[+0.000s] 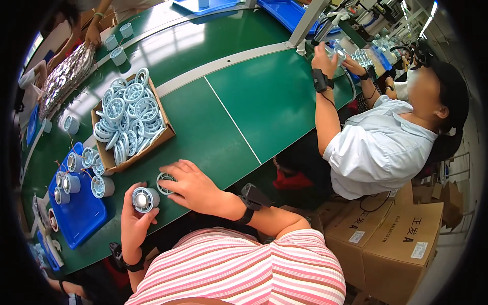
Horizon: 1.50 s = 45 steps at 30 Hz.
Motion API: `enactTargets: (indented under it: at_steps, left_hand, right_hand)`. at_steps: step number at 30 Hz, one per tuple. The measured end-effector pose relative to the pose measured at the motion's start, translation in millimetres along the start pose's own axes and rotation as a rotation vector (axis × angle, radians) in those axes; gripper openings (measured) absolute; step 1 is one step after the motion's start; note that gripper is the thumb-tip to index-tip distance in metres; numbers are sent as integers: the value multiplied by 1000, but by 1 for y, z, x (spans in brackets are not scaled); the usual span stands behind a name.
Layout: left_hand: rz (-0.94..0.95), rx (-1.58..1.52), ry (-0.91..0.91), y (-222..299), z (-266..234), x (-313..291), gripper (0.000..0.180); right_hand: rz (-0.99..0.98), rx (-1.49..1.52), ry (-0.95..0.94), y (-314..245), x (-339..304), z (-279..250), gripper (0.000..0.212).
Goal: The person receives a tray of motor components and a box of plastic rings, then fits a ring onto each motor component by hand. After repeating this for several units, they place the completed motors back onto the tray and pass it to another worker.
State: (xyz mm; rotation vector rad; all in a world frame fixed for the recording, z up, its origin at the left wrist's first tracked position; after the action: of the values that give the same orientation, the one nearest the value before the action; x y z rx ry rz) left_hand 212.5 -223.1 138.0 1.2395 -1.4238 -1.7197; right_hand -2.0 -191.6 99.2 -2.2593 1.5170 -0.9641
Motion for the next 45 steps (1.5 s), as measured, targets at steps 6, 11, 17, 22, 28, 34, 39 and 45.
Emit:
enactTargets:
  at_steps: [6,11,17,22,28,34,39,45]
  left_hand:
    - [-177,-70,-55,5,-3,2,70]
    - [-159,-180,-88,-3,-1,11,65]
    - [-69,-312,-139,-19,4,16,68]
    - [3,-265,-136,-23,1,16,69]
    - [-82,-312,-211,-14,-5,19,69]
    - [-33,-220,-226,-14,-7,19,65]
    - [-56,-432,-339,-16,-18,20,62]
    - [-434,-677,-332,-9,-21,23,60]
  right_hand:
    - [39,79,25,4,2,-2,48]
    - [124,437,71,-14,22,-17,69]
    - [-12,338,-4,-30,32,-2,89]
    - [23,332,-67,-32,35,-6,84]
    - [24,377,-170,-23,38,-13,75]
    - [87,379,-216,-24,41,-18,71]
    - [-59,248,-223,-19,43,-21,70]
    - [-58,242,-218,-19,43,-23,65]
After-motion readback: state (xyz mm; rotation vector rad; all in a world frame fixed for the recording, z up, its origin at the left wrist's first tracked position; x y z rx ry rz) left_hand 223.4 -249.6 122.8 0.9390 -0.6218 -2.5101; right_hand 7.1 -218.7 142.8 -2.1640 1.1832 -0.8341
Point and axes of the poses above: each hand's wrist, its own x-axis towards the middle knuckle, its own z-axis out of the palm, y = z × x, the point moved 1 cm from there along x, towards the middle knuckle, and after that the axes turned 4 degrees about -x, right-handed, at the moved point
